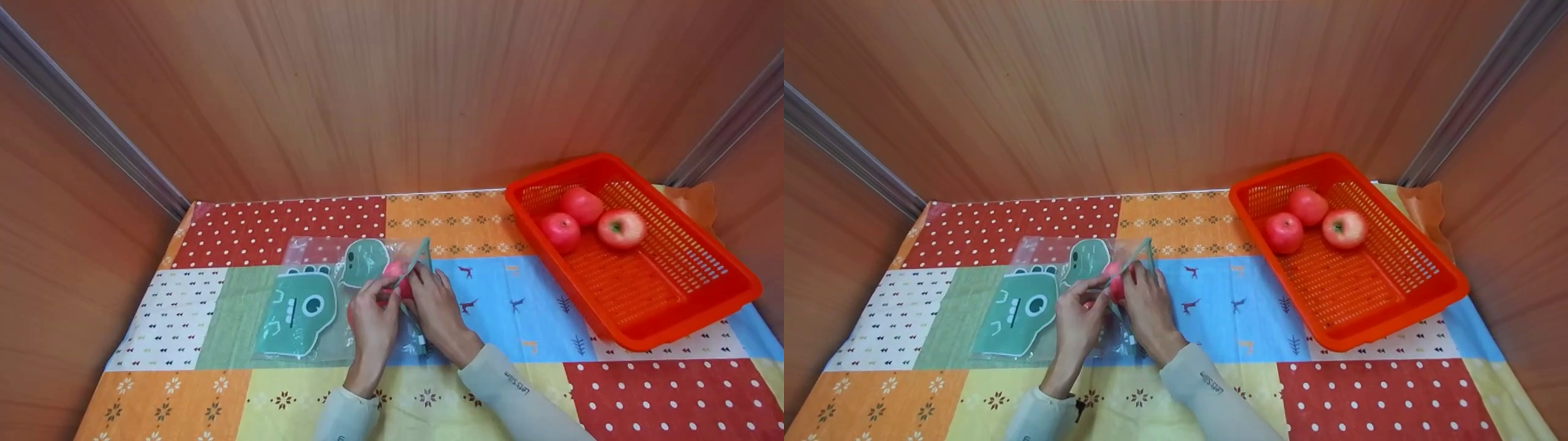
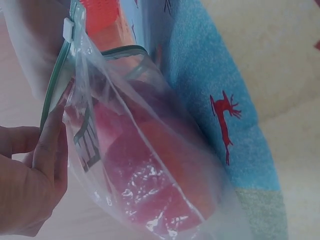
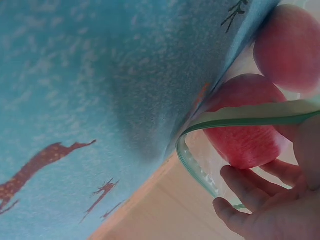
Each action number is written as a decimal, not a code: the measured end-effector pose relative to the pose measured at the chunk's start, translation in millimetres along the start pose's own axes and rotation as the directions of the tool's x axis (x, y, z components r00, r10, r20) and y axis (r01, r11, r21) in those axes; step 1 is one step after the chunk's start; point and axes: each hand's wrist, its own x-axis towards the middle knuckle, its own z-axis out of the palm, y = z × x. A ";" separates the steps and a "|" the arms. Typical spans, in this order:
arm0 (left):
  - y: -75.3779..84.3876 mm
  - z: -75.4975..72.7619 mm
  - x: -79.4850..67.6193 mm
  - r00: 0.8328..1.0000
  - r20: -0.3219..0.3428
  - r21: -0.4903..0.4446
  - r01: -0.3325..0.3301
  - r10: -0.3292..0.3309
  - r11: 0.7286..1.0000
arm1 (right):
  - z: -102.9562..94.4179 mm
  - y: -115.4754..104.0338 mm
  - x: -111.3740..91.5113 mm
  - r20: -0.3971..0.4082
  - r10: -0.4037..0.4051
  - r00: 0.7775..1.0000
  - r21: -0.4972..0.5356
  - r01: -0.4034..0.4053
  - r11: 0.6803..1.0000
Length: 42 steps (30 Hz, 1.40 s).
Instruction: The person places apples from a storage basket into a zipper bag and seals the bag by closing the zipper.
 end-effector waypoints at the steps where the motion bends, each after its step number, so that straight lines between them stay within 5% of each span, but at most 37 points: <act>1: 0.1 0.0 -0.2 1.000 0.001 0.001 0.003 -0.003 1.000 | -0.2 0.3 -0.7 0.004 0.002 1.000 -0.002 -0.002 1.000; 13: -3.5 -0.8 -1.2 1.000 -0.003 0.007 -0.020 0.020 1.000 | -14.6 8.0 -19.5 -0.032 -0.045 0.998 -0.089 0.042 0.995; 21: -6.0 -1.2 -1.7 1.000 0.008 -0.005 -0.016 0.016 1.000 | -32.7 19.3 -31.7 0.031 -0.043 0.999 -0.191 0.048 0.980; 29: -5.2 -1.3 -2.7 0.999 0.032 -0.007 0.011 -0.011 1.000 | -44.5 34.8 -41.2 -0.038 -0.106 0.994 -0.284 0.091 0.954; 42: -4.0 0.2 -0.5 0.998 0.063 -0.013 0.028 -0.028 1.000 | -84.6 52.6 -45.2 -0.066 -0.011 0.998 -0.214 -0.003 0.977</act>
